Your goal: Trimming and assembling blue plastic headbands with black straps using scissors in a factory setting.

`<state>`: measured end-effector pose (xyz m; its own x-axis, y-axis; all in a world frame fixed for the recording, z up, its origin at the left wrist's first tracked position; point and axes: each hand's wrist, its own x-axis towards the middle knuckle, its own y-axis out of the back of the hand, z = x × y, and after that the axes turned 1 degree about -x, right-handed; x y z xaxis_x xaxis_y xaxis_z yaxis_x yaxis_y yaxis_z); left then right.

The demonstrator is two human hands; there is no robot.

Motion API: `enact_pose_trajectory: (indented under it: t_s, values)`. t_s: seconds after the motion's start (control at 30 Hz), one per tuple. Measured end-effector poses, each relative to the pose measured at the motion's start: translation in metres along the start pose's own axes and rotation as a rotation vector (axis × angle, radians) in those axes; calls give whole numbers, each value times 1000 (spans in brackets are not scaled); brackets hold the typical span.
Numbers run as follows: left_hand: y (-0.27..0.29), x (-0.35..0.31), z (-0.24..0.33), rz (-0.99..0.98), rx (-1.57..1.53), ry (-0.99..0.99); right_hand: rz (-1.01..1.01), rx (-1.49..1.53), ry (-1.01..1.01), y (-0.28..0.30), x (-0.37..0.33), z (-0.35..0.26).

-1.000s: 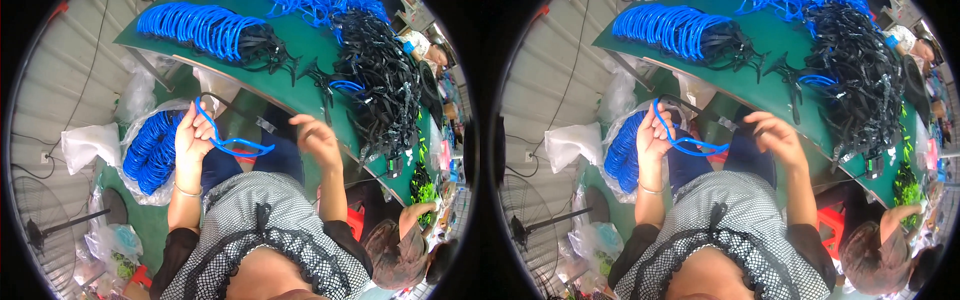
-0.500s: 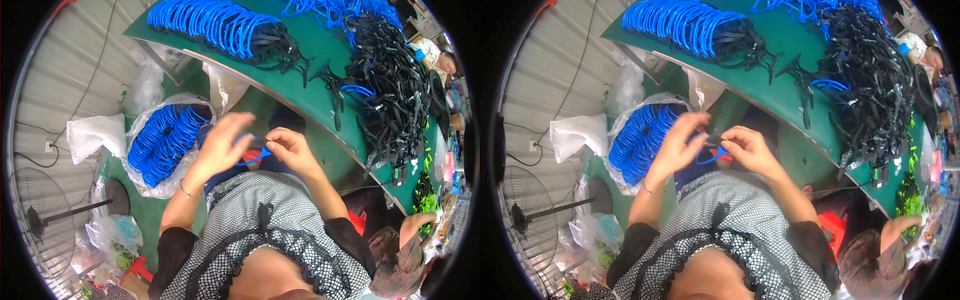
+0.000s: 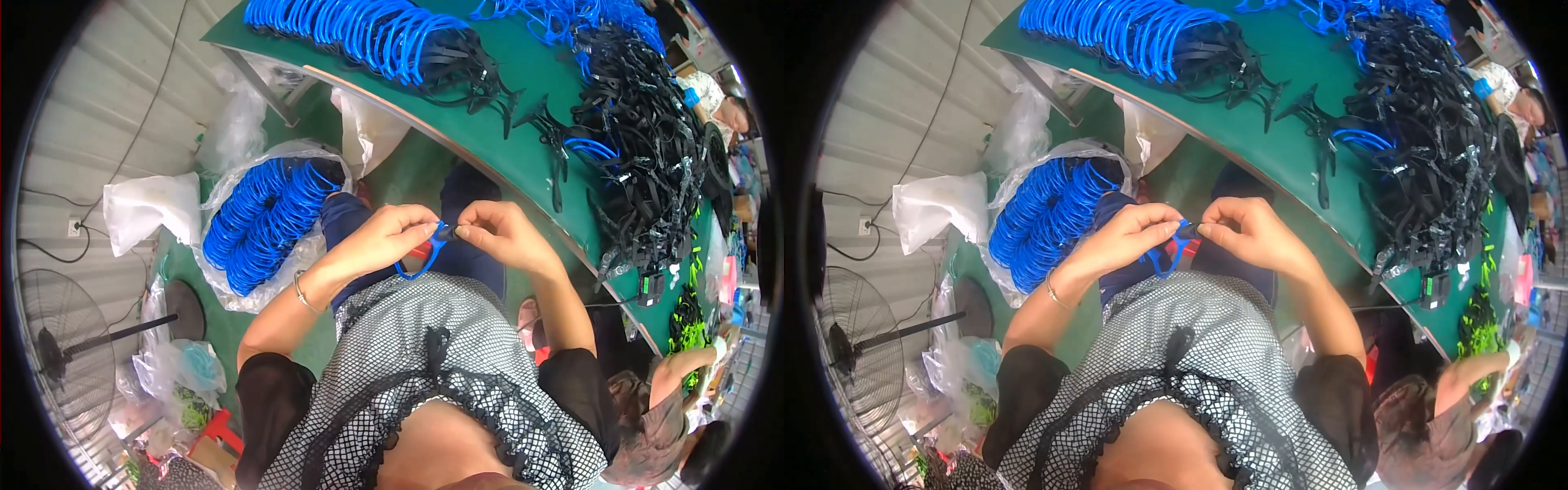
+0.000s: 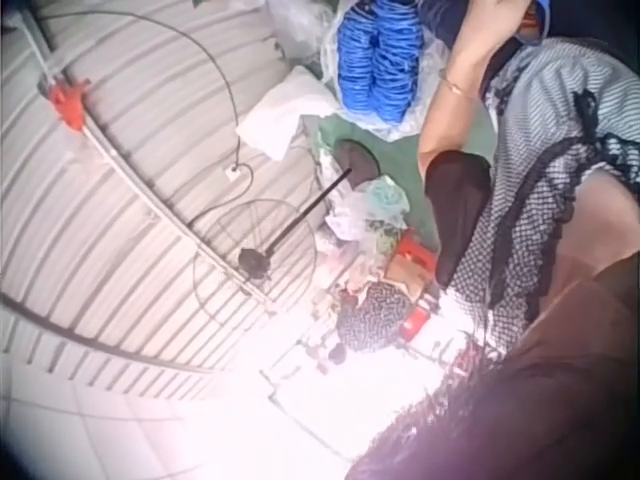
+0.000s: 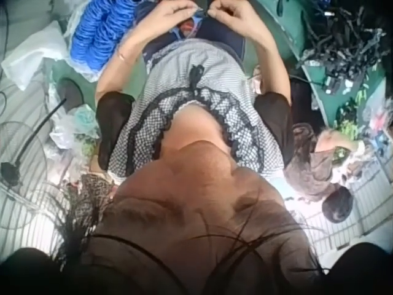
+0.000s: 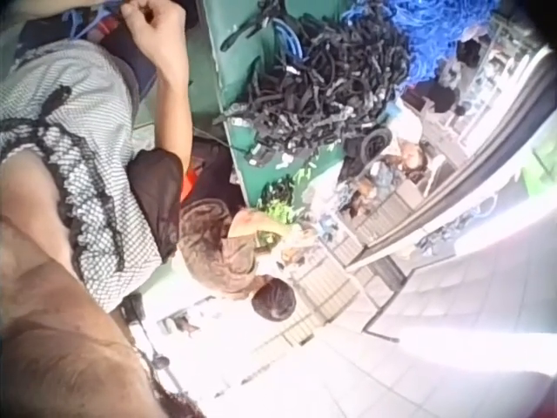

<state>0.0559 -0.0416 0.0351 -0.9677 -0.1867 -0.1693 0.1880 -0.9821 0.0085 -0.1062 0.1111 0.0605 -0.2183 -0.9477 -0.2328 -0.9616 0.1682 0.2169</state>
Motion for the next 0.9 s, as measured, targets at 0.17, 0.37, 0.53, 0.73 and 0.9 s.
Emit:
enact_pose_trajectory:
  t_s: [0.17,0.37,0.53,0.73,0.9]
  values:
    - [-6,0,10,-44,136,51,-27,-193,27,2,4,-11]
    - [-11,-2,-11,-8,189,55,-54,-433,195,-13,10,0]
    - [-13,2,-19,-75,-44,115,-71,-160,69,-13,11,29]
    - [-5,11,-19,-121,-227,92,-137,35,81,8,11,17]
    - [3,9,-8,-123,-142,87,-87,-77,245,9,9,11]
